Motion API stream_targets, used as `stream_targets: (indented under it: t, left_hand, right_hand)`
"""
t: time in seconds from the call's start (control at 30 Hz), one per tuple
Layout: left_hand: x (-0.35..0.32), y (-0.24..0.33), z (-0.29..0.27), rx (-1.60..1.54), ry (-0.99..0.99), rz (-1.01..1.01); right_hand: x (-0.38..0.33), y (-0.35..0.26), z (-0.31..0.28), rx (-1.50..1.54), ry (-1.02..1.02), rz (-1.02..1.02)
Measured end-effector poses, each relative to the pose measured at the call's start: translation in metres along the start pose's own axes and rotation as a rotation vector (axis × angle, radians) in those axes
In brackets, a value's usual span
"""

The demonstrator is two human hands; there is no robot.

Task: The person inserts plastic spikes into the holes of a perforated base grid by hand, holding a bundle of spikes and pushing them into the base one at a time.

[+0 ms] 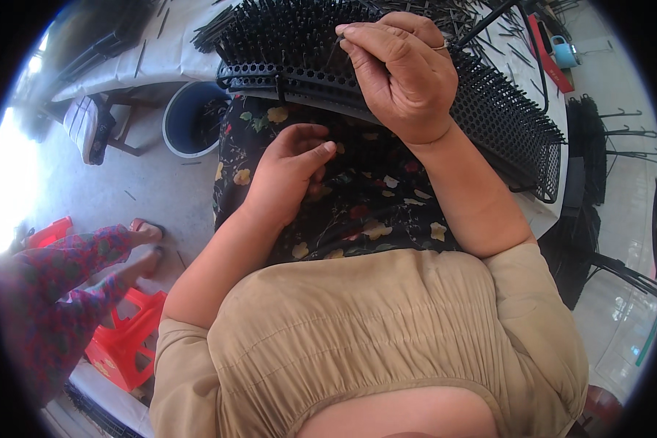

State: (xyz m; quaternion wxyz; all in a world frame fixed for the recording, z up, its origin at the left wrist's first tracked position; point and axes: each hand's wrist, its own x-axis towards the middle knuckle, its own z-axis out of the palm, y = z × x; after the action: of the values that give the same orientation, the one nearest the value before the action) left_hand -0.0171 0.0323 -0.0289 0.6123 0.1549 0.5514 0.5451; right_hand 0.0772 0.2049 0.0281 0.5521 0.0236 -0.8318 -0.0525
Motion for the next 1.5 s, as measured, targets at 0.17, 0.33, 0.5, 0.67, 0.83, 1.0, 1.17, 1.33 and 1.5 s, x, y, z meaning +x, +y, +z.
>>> stream_targets:
  t: [0.17,0.33,0.5,0.67,0.83,1.0,1.17,1.33,1.5]
  left_hand:
    - [0.001,-0.002,-0.001,0.005,-0.012,-0.015]
    - [0.002,-0.002,-0.001,0.052,-0.012,-0.014]
    - [0.003,-0.003,-0.004,0.031,-0.022,-0.001]
    - [0.002,-0.002,-0.005,0.044,-0.019,-0.006]
    - [0.002,-0.003,-0.01,0.047,-0.003,0.008]
    - [0.006,0.005,-0.014,-0.085,0.06,0.162]
    - [0.02,0.061,-0.077,0.203,0.559,0.821]
    - [0.073,0.139,-0.16,1.062,0.915,0.95]
    - [0.171,0.162,-0.135,1.495,0.637,0.355]
  right_hand:
    - [0.003,-0.005,-0.002,-0.017,-0.087,0.071]
    - [0.02,-0.02,-0.01,0.229,-0.121,0.42]
    - [0.007,-0.01,-0.004,0.216,-0.13,0.337]
    - [0.011,-0.01,0.0,0.199,-0.257,0.342]
    - [0.013,-0.012,-0.003,0.1,-0.341,0.197]
    - [0.01,-0.004,-0.012,0.057,-0.386,0.201]
    - [0.001,-0.024,-0.046,0.266,-0.329,0.345]
    - [-0.047,-0.065,-0.077,0.567,-0.698,0.442]
    - [-0.122,-0.073,-0.113,0.517,-0.853,0.87]
